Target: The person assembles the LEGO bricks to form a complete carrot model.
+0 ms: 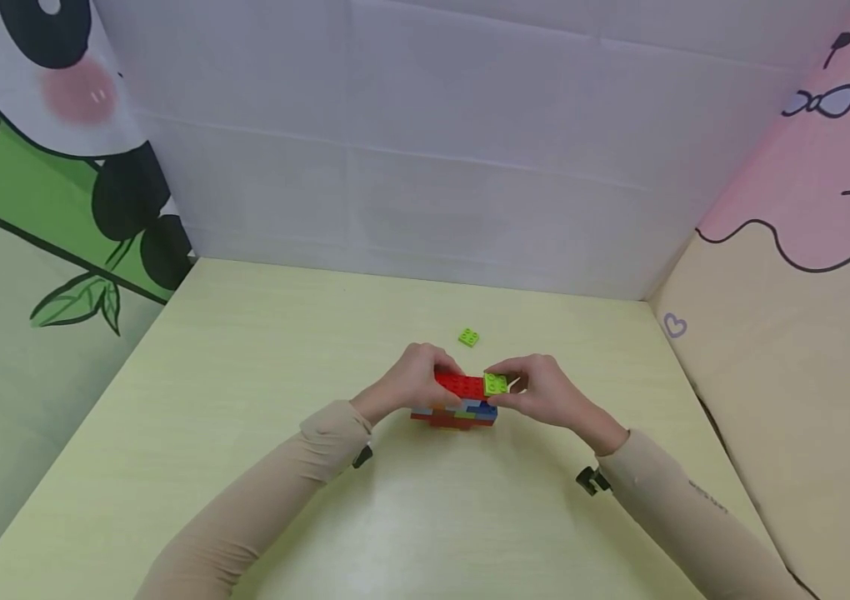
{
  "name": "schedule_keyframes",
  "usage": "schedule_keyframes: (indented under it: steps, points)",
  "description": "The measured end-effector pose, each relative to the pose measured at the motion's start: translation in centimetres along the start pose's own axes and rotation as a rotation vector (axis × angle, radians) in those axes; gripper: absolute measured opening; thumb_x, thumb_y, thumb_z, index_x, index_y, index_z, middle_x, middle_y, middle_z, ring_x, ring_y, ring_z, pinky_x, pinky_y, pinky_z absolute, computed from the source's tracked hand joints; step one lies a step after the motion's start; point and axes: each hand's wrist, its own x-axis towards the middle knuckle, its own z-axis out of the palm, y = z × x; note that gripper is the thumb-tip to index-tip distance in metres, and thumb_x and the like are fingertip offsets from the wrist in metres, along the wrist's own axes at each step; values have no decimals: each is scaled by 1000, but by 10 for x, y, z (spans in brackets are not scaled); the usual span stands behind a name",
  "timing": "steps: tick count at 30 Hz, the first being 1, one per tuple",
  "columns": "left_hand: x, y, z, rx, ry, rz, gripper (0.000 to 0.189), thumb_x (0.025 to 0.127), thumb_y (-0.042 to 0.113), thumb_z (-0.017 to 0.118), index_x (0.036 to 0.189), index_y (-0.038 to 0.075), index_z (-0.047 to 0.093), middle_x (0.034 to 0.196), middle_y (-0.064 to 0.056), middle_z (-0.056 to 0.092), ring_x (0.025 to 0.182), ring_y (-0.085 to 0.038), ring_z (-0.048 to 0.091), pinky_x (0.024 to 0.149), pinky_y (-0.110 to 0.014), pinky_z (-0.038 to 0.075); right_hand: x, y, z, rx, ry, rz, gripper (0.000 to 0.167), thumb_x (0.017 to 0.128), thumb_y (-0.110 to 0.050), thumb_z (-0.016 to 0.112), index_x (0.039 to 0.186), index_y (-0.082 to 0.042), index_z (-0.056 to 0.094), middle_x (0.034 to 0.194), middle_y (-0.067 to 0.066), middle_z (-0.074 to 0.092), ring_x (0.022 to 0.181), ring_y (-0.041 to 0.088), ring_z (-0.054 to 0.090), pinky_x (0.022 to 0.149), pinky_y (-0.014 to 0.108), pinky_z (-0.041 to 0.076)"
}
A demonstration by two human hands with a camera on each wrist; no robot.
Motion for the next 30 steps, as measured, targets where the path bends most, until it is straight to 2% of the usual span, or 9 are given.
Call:
schedule_keyframes:
  steps: [11, 30]
  points:
    - [0, 0, 0, 9, 8, 18, 33, 70, 25, 86, 99, 15, 75, 93, 8, 62, 89, -13, 53, 72, -27, 47, 3, -6, -3, -3, -30, 62, 36, 77, -15, 82, 109, -6, 71, 97, 1, 68, 76, 19, 62, 62, 27, 52]
    - [-1, 0, 1, -3, 6, 10, 33, 70, 25, 86, 100, 15, 75, 93, 8, 61, 90, -14, 53, 72, -28, 47, 5, 0, 2, 3, -21, 79, 34, 76, -19, 82, 107, -9, 72, 97, -3, 67, 82, 20, 60, 65, 28, 52]
